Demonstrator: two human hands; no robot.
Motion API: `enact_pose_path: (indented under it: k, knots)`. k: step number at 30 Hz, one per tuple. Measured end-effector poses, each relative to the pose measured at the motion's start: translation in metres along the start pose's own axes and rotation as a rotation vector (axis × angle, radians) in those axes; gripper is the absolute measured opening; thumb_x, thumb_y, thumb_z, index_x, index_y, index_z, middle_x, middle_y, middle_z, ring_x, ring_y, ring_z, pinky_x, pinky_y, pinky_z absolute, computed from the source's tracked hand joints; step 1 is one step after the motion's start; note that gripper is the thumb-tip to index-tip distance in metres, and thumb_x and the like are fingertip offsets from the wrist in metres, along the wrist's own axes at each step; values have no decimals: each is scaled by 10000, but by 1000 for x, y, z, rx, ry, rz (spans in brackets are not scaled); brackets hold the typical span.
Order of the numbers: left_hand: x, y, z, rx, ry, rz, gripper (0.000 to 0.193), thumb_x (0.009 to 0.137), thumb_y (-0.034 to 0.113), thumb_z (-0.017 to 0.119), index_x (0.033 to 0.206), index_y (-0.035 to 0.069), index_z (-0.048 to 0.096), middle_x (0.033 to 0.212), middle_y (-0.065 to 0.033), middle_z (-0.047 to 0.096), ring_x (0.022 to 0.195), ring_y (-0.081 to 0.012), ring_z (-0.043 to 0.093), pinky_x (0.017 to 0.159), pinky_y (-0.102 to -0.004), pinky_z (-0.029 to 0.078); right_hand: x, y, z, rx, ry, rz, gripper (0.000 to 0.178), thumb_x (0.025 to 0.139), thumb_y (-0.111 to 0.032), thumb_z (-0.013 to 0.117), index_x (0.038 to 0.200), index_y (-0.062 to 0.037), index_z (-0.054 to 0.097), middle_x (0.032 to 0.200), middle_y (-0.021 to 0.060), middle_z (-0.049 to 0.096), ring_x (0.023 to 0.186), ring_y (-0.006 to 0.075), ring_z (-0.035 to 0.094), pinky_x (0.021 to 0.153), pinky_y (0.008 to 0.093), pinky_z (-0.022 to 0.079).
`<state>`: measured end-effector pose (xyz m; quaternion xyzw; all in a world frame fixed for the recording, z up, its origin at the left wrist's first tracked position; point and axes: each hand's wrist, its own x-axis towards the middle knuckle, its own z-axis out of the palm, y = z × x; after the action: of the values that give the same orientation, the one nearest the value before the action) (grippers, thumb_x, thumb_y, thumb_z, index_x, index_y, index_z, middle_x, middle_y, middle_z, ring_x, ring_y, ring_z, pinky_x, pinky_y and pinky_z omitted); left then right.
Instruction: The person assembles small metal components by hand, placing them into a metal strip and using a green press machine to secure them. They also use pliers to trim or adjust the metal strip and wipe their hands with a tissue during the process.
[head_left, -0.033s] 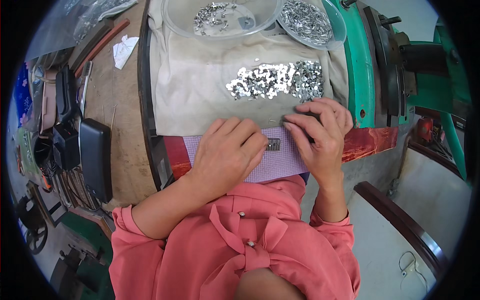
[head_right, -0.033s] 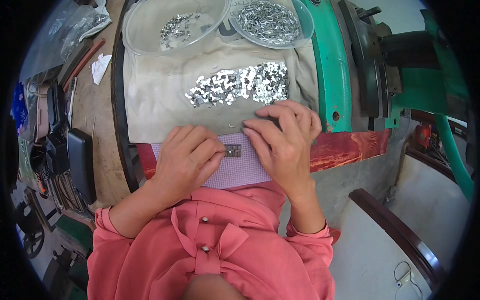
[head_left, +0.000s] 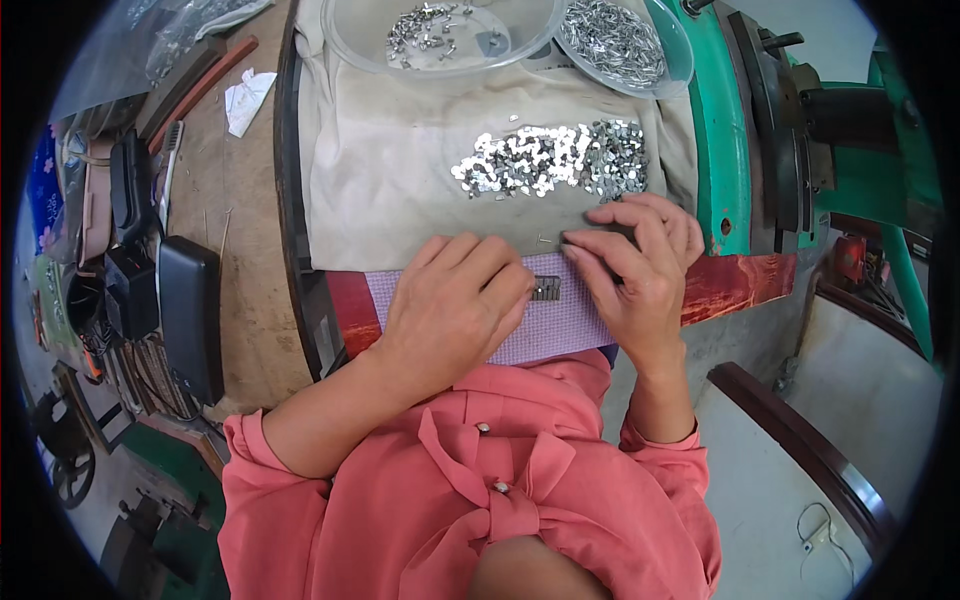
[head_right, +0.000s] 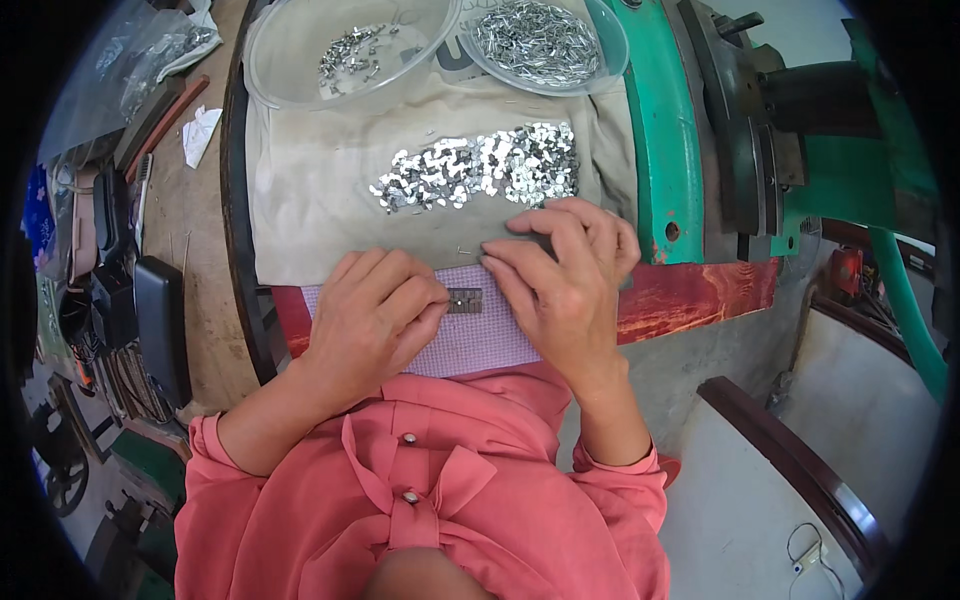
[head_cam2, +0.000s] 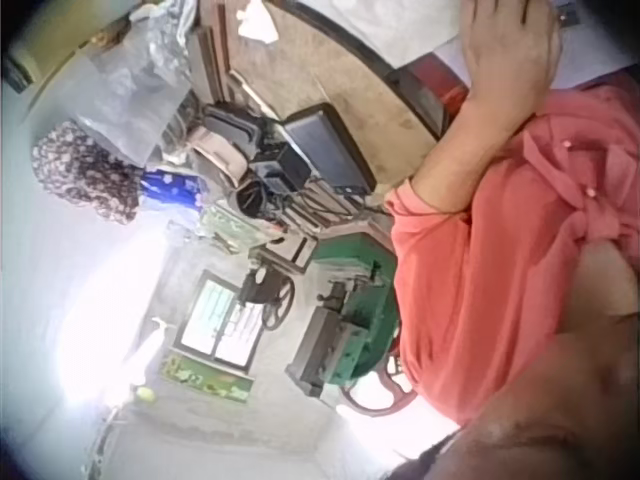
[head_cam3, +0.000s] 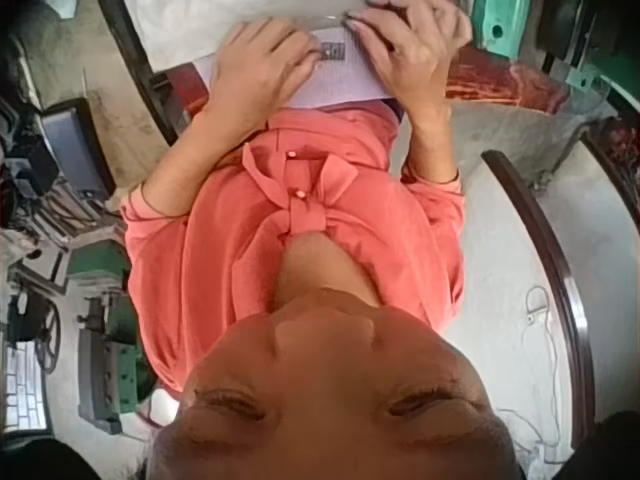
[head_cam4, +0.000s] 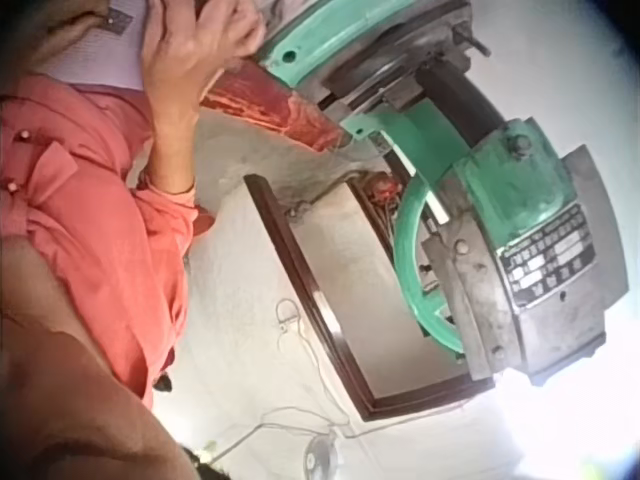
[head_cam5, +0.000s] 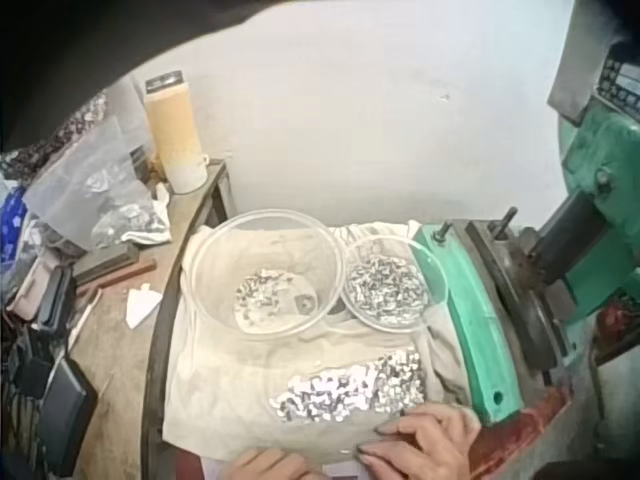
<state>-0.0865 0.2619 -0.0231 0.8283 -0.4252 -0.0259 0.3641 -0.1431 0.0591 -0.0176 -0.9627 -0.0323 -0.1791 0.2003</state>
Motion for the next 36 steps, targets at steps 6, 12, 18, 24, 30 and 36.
enact_pose_path:
  k: [6,12,18,24,30,36]
  knots:
    - [2,0,-4,-43,-23,-27,258,691,136,794,876,99,619,883,-27,597,800,-243,571,715,-377,419,2,-2,-1,2,-25,-39,143,680,-156,814,782,-162,714,996,-45,649,1080,231,564,953,421,310]
    - [3,1,-3,-31,-38,-15,255,692,137,796,881,104,627,901,-20,604,819,-236,574,725,-371,414,-11,-7,-13,143,-43,-45,167,648,-163,807,787,-185,716,1016,-59,660,1090,229,558,962,430,306]
    - [4,2,6,-14,10,22,212,714,93,770,872,101,629,895,-24,607,807,-231,578,715,-360,417,-16,-7,-15,125,-67,-28,170,654,-164,803,802,-186,721,1019,-56,659,1101,224,554,983,439,296]
    - [5,2,3,-37,-30,-23,242,709,99,776,892,97,618,903,-33,605,818,-243,579,722,-366,417,-19,-10,-10,149,-81,-47,166,668,-172,797,812,-184,716,1024,-52,656,1108,222,554,1006,452,274]
    - [5,0,-3,-89,-62,-63,293,697,115,796,928,99,616,938,-43,605,839,-255,579,733,-375,413,-16,-20,-8,58,-137,-55,168,687,-176,787,838,-177,712,1056,-43,648,1127,223,550,1045,476,247]
    - [3,-1,-4,-112,-63,-51,271,701,115,799,915,102,633,947,-39,610,834,-247,581,733,-372,416,-13,-21,-16,23,-186,-44,175,695,-199,801,853,-178,728,1046,-47,649,1119,207,554,1050,476,241]
